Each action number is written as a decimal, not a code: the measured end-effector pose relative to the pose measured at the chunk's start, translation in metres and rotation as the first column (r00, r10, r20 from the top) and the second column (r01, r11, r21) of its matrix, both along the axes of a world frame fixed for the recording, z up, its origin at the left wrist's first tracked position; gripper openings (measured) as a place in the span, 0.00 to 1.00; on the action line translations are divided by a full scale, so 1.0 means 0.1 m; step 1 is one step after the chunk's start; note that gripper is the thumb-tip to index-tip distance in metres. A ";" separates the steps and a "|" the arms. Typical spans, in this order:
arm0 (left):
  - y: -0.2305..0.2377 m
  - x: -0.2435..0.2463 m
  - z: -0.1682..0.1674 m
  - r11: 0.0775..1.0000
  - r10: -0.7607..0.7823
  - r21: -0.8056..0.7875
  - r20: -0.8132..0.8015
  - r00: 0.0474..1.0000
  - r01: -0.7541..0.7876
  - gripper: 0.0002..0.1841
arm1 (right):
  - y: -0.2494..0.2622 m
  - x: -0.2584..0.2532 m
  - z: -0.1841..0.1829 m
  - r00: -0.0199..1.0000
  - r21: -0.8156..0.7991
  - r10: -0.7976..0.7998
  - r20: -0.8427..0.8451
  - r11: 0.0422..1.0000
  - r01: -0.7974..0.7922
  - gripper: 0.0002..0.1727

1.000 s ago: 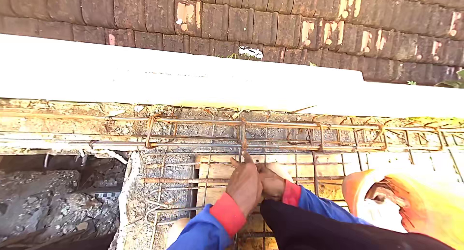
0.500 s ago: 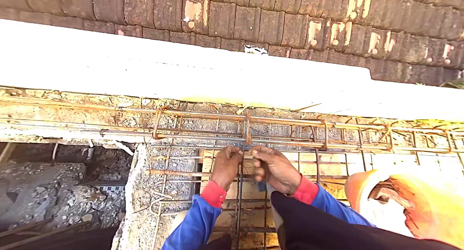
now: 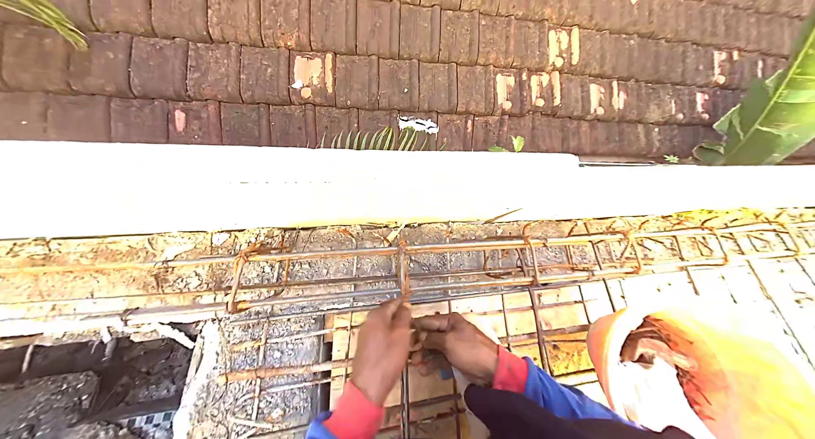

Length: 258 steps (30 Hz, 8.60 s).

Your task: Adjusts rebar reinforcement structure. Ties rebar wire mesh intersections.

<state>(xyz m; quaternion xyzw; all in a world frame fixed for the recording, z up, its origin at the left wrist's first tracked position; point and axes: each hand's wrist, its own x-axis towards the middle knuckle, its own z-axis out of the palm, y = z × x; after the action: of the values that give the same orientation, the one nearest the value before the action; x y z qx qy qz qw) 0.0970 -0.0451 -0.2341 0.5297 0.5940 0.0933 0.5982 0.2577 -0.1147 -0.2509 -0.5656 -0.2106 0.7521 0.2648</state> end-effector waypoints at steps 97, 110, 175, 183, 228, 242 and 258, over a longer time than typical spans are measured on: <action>1.58 0.11 1.38 0.006 -0.371 0.758 -0.604 0.706 0.652 0.43 | 1.23 0.73 1.72 0.090 0.114 -0.503 0.859 0.018 -0.993 0.13; 1.51 0.07 1.37 0.023 -0.434 0.804 -0.528 0.730 0.595 0.45 | 1.00 0.63 1.62 0.450 0.552 -0.331 0.829 0.357 -0.754 0.08; 0.56 -0.15 1.12 0.770 -0.040 0.573 0.484 0.874 -0.281 0.05 | 0.72 0.19 1.16 0.774 0.849 -0.410 0.482 0.436 -0.298 0.07; 0.41 -0.15 1.10 0.700 -0.220 0.694 0.438 0.872 -0.172 0.06 | 0.32 0.00 0.78 0.944 0.846 -0.166 0.283 0.508 -0.165 0.17; 0.28 -0.66 0.54 0.151 -0.029 0.913 -0.378 0.925 0.378 0.19 | 0.34 1.42 1.73 -0.042 0.390 -0.555 0.831 0.635 -0.666 0.36; 1.87 -0.55 1.34 0.050 -0.063 0.646 -0.759 0.648 0.762 0.40 | 0.87 1.84 1.46 -0.143 0.173 -0.484 0.863 0.550 -0.817 0.35; 1.86 -0.59 1.42 0.134 -0.199 0.728 -0.645 0.738 0.672 0.53 | 0.19 1.57 1.64 -0.086 0.461 -0.659 0.747 0.607 -0.648 0.22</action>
<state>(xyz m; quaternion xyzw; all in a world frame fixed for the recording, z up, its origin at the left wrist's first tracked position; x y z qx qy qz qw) 0.0382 0.1413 -0.0917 0.9318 0.3379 0.1288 0.0317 0.4152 -0.0956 -0.0866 -0.7267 -0.6328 -0.1278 0.2348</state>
